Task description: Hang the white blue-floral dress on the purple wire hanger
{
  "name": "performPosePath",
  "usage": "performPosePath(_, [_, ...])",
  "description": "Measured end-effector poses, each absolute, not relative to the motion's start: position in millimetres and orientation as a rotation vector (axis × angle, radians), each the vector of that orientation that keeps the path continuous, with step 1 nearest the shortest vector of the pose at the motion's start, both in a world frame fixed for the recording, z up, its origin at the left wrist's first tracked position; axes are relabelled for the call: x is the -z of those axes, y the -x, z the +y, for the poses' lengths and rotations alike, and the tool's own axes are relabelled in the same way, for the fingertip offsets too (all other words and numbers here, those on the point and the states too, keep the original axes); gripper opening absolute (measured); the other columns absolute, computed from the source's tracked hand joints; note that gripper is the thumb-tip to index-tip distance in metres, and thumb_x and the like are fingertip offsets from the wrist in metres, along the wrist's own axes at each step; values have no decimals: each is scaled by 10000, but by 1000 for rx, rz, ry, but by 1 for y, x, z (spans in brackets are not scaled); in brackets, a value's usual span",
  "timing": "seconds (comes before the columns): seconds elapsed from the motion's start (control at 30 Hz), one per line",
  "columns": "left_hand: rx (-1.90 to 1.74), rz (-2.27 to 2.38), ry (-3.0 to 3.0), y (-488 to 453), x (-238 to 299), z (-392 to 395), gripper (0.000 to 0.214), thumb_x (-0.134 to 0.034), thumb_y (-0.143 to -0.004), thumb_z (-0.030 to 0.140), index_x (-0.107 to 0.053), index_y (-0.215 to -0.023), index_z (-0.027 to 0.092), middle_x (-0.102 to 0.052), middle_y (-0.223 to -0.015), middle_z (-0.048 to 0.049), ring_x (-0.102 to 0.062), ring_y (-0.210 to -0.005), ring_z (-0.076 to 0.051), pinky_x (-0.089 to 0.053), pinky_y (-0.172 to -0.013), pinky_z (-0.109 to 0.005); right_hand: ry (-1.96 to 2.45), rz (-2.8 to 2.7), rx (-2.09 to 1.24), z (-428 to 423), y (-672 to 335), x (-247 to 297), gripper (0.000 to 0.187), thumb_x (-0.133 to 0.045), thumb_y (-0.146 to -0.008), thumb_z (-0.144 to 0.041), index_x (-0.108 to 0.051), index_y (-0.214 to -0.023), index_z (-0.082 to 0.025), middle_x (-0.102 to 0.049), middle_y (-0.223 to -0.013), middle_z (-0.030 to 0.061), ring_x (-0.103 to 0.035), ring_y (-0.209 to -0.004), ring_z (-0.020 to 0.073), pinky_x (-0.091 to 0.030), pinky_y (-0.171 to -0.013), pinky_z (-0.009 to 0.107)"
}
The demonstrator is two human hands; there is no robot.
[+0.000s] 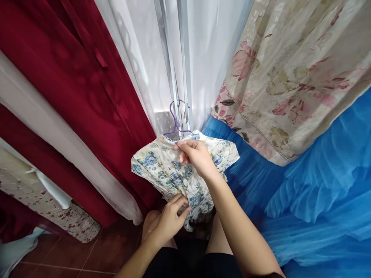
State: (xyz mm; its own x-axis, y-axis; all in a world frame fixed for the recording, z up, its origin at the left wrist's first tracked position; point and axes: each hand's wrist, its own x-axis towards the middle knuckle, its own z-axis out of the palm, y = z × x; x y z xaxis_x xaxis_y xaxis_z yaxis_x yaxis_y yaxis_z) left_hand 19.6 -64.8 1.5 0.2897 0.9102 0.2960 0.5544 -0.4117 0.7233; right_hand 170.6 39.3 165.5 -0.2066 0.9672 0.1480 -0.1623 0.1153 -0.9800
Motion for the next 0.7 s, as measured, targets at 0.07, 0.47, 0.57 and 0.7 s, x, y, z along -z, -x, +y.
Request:
performPosePath(0.07, [-1220, 1262, -2066, -12, -31, -48, 131, -610, -935, 149, -648, -1036, 224, -663, -963, -28, -630, -914, -174, -479, -845, -280, 896, -1336, -1304, 33, -172, -159, 293, -671, -833, -426, -716, -739, -152, -577, -457, -10, -430, -405, 93, -263, -421, 233])
performPosePath(0.47, [-1598, 1128, -2276, -12, -169, 15, 149, -600, -977, 247, -669, -856, 193, -660, -814, -8, -604, -779, -150, -463, -752, -276, 916, -1537, -1129, 27, -182, -131, 341, -652, -869, -453, -696, -728, -146, -404, -480, -62, -297, -449, 87, -187, -467, 261])
performPosePath(0.57, [-1985, 1185, -1912, 15, -167, 25, 148, -650, -950, 317, -684, -886, 188, -675, -836, -17, -625, -810, -155, -482, -773, -268, 983, -1600, -1238, 27, -182, -110, 355, -636, -860, -453, -690, -694, -143, -344, -462, -75, -235, -441, 81, -151, -465, 266])
performPosePath(0.7, [-2276, 1074, -1236, 77, -140, 56, 188, -729, -878, 327, -658, -843, 157, -637, -775, 3, -610, -738, -115, -488, -732, -219, 913, -1557, -1365, 18, -185, -100, 326, -628, -852, -409, -677, -648, -159, -387, -447, -62, -286, -441, 89, -195, -480, 265])
